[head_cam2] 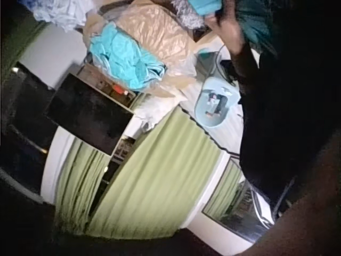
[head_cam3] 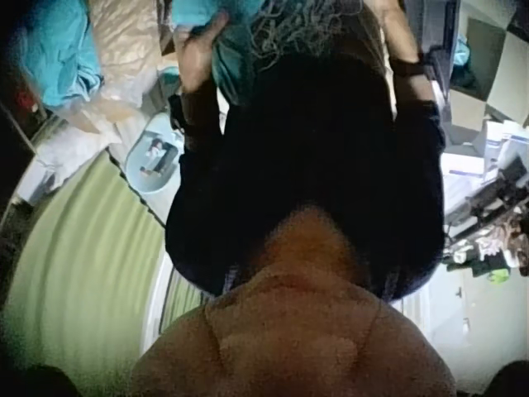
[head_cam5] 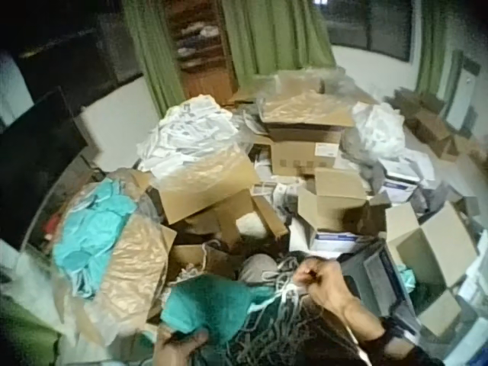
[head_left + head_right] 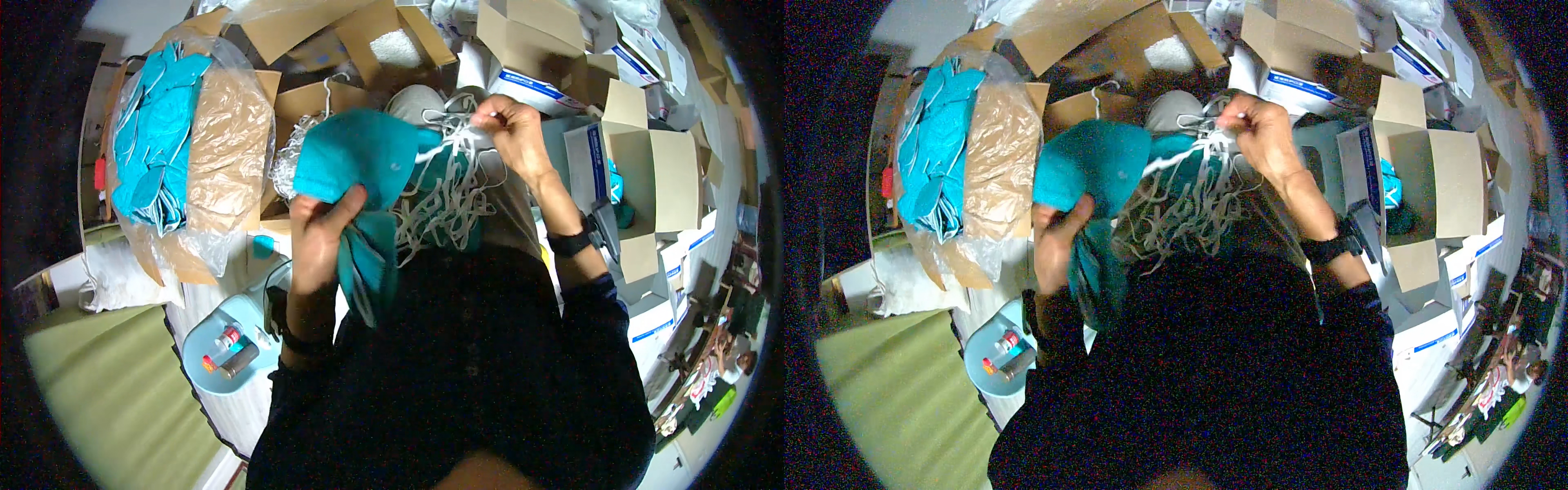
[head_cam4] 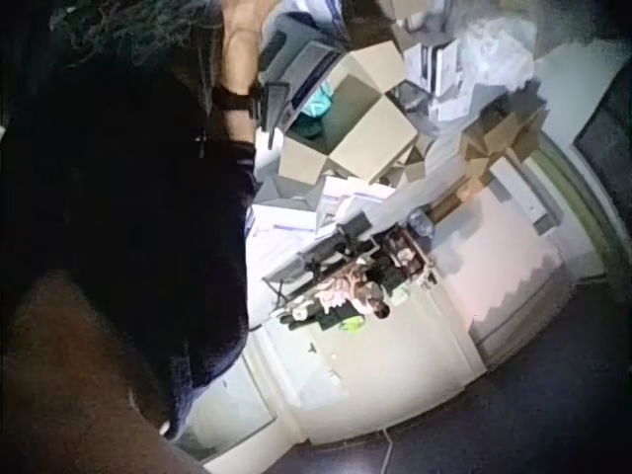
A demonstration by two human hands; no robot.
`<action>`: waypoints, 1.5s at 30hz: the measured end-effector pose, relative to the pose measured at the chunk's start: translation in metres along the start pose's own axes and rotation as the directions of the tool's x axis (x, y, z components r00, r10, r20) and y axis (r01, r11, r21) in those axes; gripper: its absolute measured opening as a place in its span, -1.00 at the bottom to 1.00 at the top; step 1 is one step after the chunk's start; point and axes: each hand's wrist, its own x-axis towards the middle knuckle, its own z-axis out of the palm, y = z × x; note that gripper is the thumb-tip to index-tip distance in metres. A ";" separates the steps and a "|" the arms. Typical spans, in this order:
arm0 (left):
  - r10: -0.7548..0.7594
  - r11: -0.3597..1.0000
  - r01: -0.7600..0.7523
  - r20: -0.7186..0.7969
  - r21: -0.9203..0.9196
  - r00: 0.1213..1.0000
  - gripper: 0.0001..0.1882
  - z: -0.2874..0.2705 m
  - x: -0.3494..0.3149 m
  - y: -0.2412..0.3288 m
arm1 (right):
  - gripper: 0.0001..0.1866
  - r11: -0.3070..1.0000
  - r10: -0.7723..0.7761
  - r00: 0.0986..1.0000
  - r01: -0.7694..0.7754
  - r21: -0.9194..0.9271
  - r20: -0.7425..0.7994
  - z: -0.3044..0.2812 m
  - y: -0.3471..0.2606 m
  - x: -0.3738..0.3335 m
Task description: Checking and packing medical masks into boxes.
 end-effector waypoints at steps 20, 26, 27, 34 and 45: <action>0.134 0.824 -0.245 0.246 0.510 0.960 -0.89 0.010 0.037 -0.038 | -0.84 0.965 -0.045 0.995 0.068 0.252 -0.093 0.029 -0.068 -0.001; 0.230 0.716 -0.360 0.284 0.599 0.931 -0.90 0.013 0.040 -0.038 | -0.87 0.942 0.049 0.973 -0.120 0.313 0.225 0.039 -0.076 -0.015; 0.239 0.691 -0.372 0.290 0.620 0.927 -0.90 0.013 0.037 -0.040 | -0.87 0.944 0.050 0.973 -0.120 0.308 0.224 0.040 -0.068 -0.014; 0.254 0.890 -0.244 0.027 0.384 0.967 -0.90 -0.004 0.026 -0.036 | -0.93 0.997 -0.036 0.994 0.028 -0.073 -0.100 0.003 -0.022 0.010; 0.258 0.905 -0.230 -0.032 0.359 0.966 -0.91 -0.010 0.044 -0.058 | -0.75 0.950 -0.203 0.876 0.284 -0.127 0.439 0.054 -0.051 -0.031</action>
